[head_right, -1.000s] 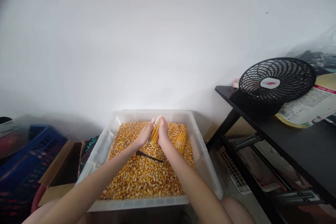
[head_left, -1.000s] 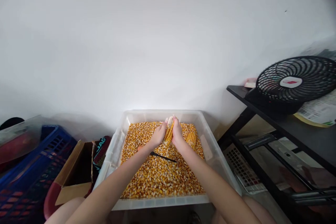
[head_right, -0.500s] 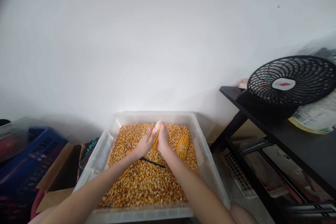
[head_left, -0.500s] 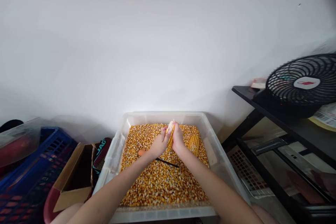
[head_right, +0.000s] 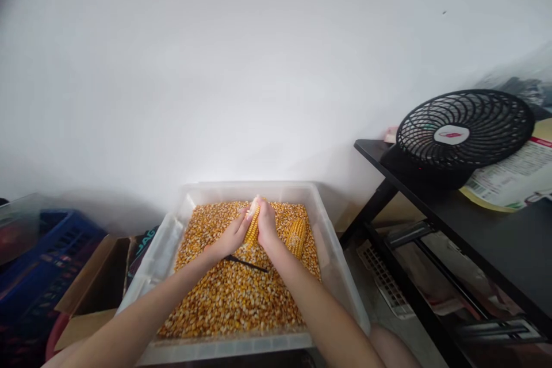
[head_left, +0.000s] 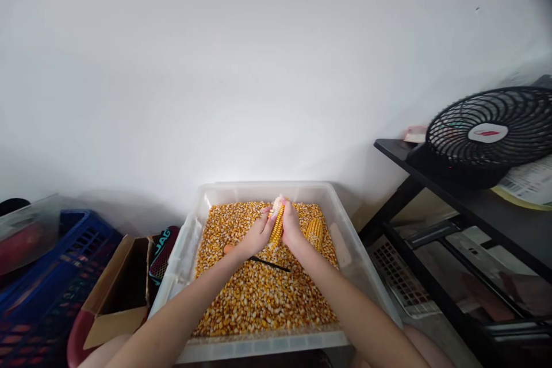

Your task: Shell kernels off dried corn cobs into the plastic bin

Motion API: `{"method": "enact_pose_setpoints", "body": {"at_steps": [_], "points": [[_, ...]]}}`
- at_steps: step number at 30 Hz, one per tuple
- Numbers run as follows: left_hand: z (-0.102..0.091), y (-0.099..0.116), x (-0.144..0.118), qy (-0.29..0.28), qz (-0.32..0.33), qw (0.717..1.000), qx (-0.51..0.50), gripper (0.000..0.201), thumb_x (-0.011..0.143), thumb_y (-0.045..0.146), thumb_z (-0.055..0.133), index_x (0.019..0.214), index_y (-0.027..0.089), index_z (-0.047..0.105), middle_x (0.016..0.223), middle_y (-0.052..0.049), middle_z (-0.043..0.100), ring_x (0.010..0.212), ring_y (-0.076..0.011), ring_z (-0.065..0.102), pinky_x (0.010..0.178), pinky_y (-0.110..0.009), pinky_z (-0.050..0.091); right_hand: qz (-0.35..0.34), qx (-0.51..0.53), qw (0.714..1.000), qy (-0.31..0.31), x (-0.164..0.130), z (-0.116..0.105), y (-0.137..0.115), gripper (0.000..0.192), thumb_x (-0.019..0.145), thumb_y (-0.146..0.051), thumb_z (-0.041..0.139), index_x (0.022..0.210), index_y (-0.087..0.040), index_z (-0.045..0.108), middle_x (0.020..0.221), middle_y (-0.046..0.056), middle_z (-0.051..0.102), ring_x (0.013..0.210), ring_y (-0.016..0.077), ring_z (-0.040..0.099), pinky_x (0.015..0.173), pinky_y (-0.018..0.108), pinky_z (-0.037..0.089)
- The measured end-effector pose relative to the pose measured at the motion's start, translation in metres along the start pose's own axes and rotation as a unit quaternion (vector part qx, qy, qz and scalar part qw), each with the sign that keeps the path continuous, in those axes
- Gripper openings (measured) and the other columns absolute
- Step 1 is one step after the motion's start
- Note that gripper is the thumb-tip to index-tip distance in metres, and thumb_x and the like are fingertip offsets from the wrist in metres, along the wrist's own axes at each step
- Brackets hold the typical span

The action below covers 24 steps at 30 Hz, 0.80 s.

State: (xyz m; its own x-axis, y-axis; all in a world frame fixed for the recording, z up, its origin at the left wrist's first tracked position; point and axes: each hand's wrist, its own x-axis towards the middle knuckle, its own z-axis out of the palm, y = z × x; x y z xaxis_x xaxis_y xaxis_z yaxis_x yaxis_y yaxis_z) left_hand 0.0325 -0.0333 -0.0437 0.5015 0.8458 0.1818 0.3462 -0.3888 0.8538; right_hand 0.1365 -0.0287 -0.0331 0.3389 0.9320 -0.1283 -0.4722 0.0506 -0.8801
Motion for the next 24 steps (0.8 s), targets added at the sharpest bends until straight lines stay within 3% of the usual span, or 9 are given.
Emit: {"method": "enact_pose_setpoints", "body": {"at_steps": [9,12,14,16,19,21,24], "points": [[-0.002,0.000,-0.002,-0.030,0.036,0.999,-0.015,0.065,0.091,0.051,0.026,0.139,0.007,0.031,0.145,-0.015,0.033,0.134,-0.0229,0.029,0.112,-0.038,0.019,0.053,0.006,0.994,-0.091,-0.003,-0.002,-0.013,0.027,0.070,-0.044,0.046,0.054,-0.022,0.052,0.051,0.002,0.061,0.062,0.0206,0.062,0.058,0.029,0.049],[-0.002,0.003,-0.003,-0.019,0.027,0.999,-0.030,0.064,0.091,0.053,0.025,0.138,0.011,0.033,0.141,-0.013,0.040,0.132,-0.0237,0.033,0.111,-0.040,0.023,0.078,0.015,0.992,-0.095,-0.003,-0.003,-0.020,0.028,0.070,-0.043,0.044,0.054,-0.022,0.053,0.050,0.003,0.061,0.064,0.0216,0.062,0.059,0.031,0.049],[-0.005,0.009,-0.005,-0.022,-0.004,0.998,-0.058,0.065,0.090,0.055,0.024,0.138,0.013,0.035,0.128,-0.013,0.053,0.118,-0.0252,0.048,0.101,-0.041,0.037,0.093,0.013,0.992,-0.084,-0.002,-0.004,-0.024,0.029,0.070,-0.044,0.042,0.054,-0.022,0.053,0.049,0.003,0.059,0.064,0.0219,0.061,0.060,0.032,0.049],[-0.009,0.017,-0.005,-0.044,-0.056,0.993,-0.098,0.066,0.089,0.058,0.025,0.139,0.015,0.034,0.110,-0.011,0.062,0.095,-0.0243,0.060,0.081,-0.040,0.050,0.097,0.000,0.993,-0.062,-0.001,-0.004,-0.027,0.030,0.070,-0.047,0.043,0.054,-0.022,0.052,0.048,0.003,0.057,0.064,0.0218,0.060,0.061,0.032,0.049],[-0.017,0.027,-0.005,-0.062,-0.100,0.985,-0.130,0.064,0.088,0.059,0.024,0.133,0.016,0.044,0.101,-0.009,0.065,0.087,-0.0227,0.060,0.070,-0.035,0.051,0.094,-0.010,0.994,-0.050,0.001,-0.004,-0.027,0.031,0.070,-0.049,0.044,0.055,-0.022,0.052,0.048,0.002,0.055,0.062,0.0211,0.059,0.060,0.031,0.048],[-0.020,0.030,-0.004,-0.079,-0.070,0.988,-0.116,0.061,0.086,0.057,0.037,0.131,0.017,0.046,0.109,-0.009,0.062,0.095,-0.0230,0.057,0.078,-0.035,0.049,0.094,-0.001,0.993,-0.065,0.002,-0.003,-0.023,0.032,0.071,-0.049,0.042,0.056,-0.022,0.053,0.049,0.001,0.055,0.061,0.0199,0.058,0.060,0.030,0.048],[-0.017,0.027,-0.005,-0.118,-0.031,0.985,-0.121,0.074,0.079,0.051,0.055,0.140,0.016,0.031,0.118,-0.011,0.057,0.098,-0.0220,0.055,0.083,-0.037,0.049,0.089,0.018,0.993,-0.072,0.005,-0.003,-0.017,0.032,0.072,-0.047,0.041,0.059,-0.021,0.054,0.053,0.000,0.056,0.057,0.0174,0.057,0.060,0.028,0.048]]}}
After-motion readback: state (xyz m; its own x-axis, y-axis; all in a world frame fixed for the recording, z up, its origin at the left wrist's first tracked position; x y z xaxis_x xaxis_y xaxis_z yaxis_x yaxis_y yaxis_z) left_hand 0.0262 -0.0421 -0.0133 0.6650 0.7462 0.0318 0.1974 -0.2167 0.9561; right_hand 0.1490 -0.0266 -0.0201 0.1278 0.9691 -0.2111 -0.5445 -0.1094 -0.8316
